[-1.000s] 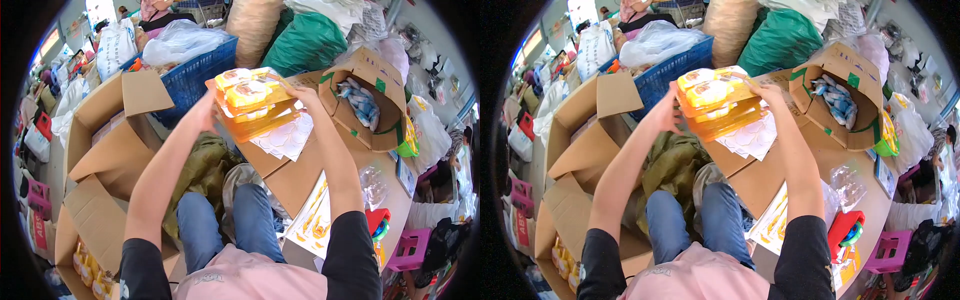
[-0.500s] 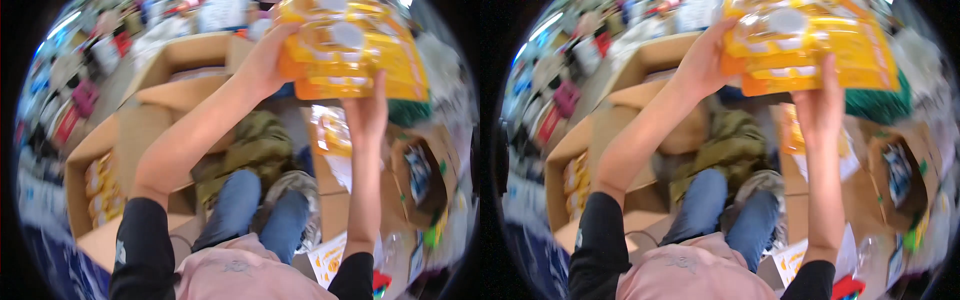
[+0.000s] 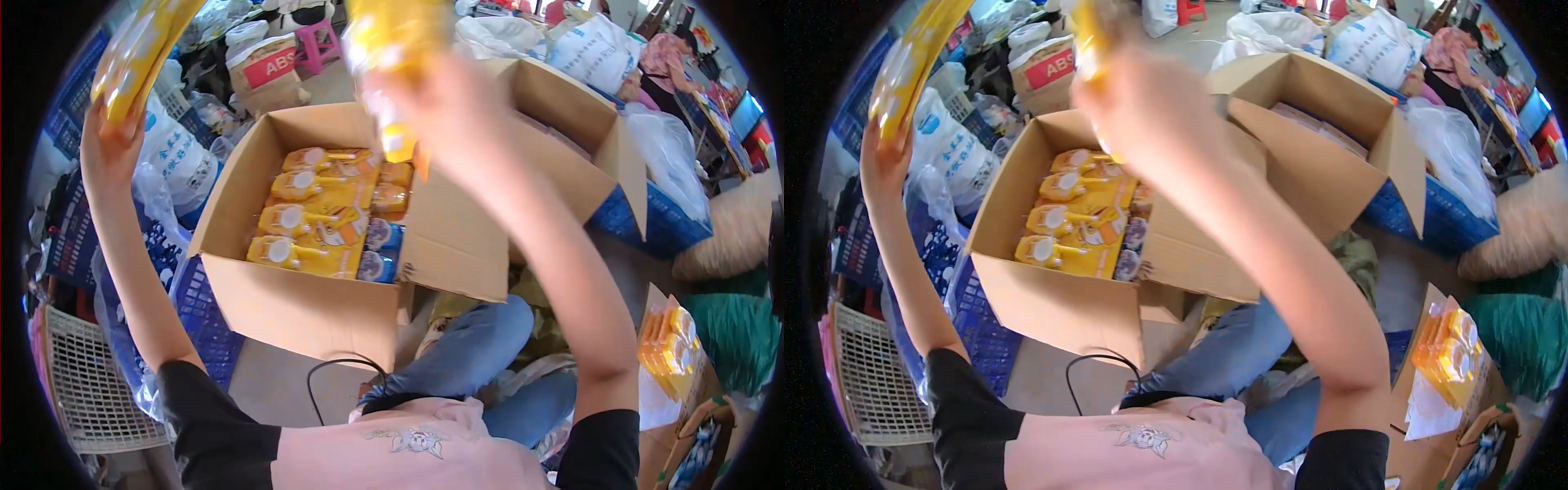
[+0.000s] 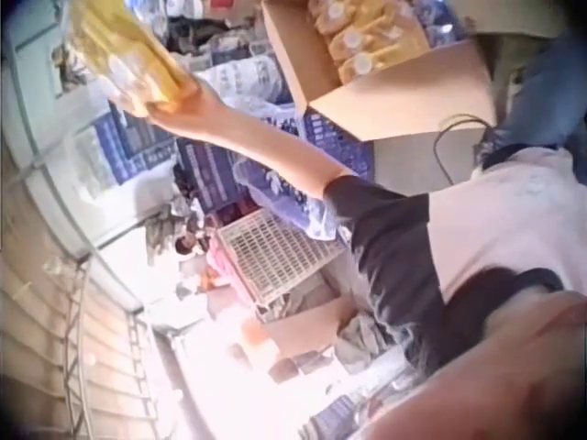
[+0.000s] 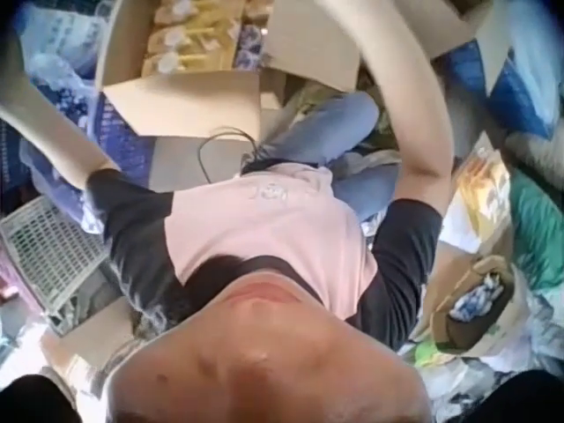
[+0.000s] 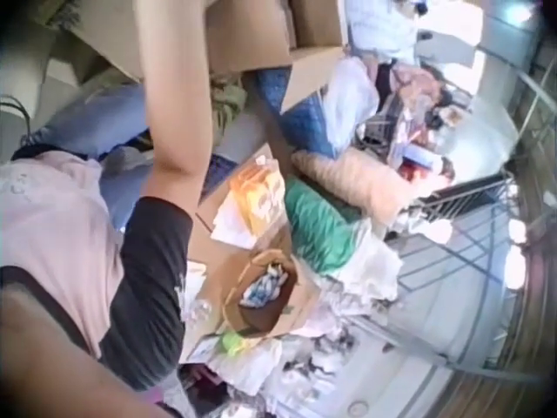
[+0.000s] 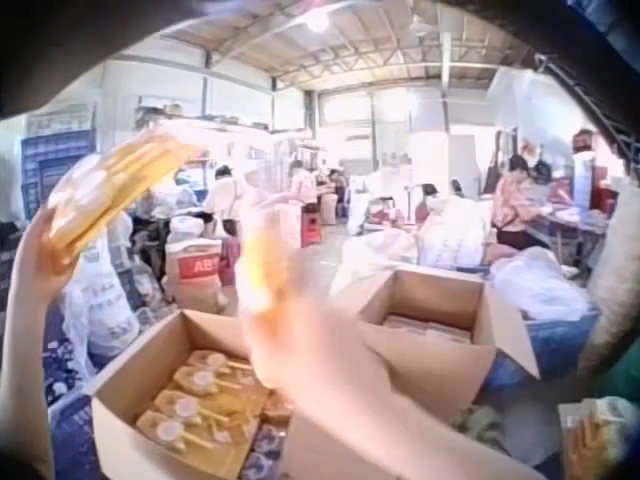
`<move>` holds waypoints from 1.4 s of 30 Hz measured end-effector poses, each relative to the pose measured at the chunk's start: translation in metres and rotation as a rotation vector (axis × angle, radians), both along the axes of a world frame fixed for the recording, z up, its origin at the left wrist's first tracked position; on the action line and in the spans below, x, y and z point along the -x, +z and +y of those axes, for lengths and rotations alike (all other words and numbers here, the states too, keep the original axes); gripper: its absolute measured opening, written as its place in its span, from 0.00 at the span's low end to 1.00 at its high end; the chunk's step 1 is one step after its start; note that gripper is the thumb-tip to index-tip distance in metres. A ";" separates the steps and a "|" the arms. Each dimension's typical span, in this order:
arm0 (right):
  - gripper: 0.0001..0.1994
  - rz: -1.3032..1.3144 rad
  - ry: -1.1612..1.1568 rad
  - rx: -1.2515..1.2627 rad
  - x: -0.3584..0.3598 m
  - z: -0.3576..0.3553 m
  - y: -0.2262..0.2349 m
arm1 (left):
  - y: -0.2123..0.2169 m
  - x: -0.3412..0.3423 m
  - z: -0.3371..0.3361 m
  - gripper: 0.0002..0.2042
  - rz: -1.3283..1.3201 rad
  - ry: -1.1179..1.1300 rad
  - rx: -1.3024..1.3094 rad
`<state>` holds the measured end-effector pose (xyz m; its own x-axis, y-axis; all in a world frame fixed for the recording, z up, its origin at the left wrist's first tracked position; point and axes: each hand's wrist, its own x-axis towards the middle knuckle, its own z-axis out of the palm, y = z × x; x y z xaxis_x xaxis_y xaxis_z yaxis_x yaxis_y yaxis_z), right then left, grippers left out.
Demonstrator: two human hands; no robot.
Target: Packing toy walkie-talkies into individual plastic bags and then into cardboard boxes.
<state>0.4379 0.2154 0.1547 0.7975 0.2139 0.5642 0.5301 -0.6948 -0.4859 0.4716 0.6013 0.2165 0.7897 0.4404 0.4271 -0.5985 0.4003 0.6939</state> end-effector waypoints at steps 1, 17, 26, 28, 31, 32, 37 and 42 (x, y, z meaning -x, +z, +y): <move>0.15 -0.075 -0.125 0.089 -0.013 0.039 -0.015 | -0.010 0.004 0.013 0.16 0.029 0.075 0.020; 0.48 0.623 0.372 0.308 -0.071 0.095 -0.140 | -0.115 -0.008 0.029 0.19 0.242 -0.279 -0.035; 0.17 0.410 0.453 -1.014 -0.031 0.091 0.007 | -0.134 0.024 -0.044 0.42 0.366 -0.366 -0.288; 0.09 -0.222 0.317 -0.396 -0.042 0.075 0.015 | -0.122 0.016 -0.008 0.38 0.252 0.049 -0.441; 0.05 -0.499 0.136 0.310 -0.018 0.127 -0.030 | -0.097 0.040 0.018 0.27 0.146 0.506 -0.551; 0.09 -0.182 0.137 0.389 -0.005 0.140 -0.048 | -0.093 0.033 0.005 0.25 0.056 0.585 -0.582; 0.26 0.343 0.381 0.435 0.024 0.136 -0.101 | -0.100 0.020 -0.048 0.19 0.084 0.173 -1.077; 0.21 0.305 0.493 0.448 0.051 0.061 -0.069 | -0.174 -0.023 -0.115 0.49 0.337 -0.492 -2.339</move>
<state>0.3866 0.2761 0.0859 0.6565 0.7468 0.1063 0.7191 -0.5771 -0.3871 0.4951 0.4860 0.0424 0.7618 -0.5305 -0.3718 -0.5606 -0.8275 0.0321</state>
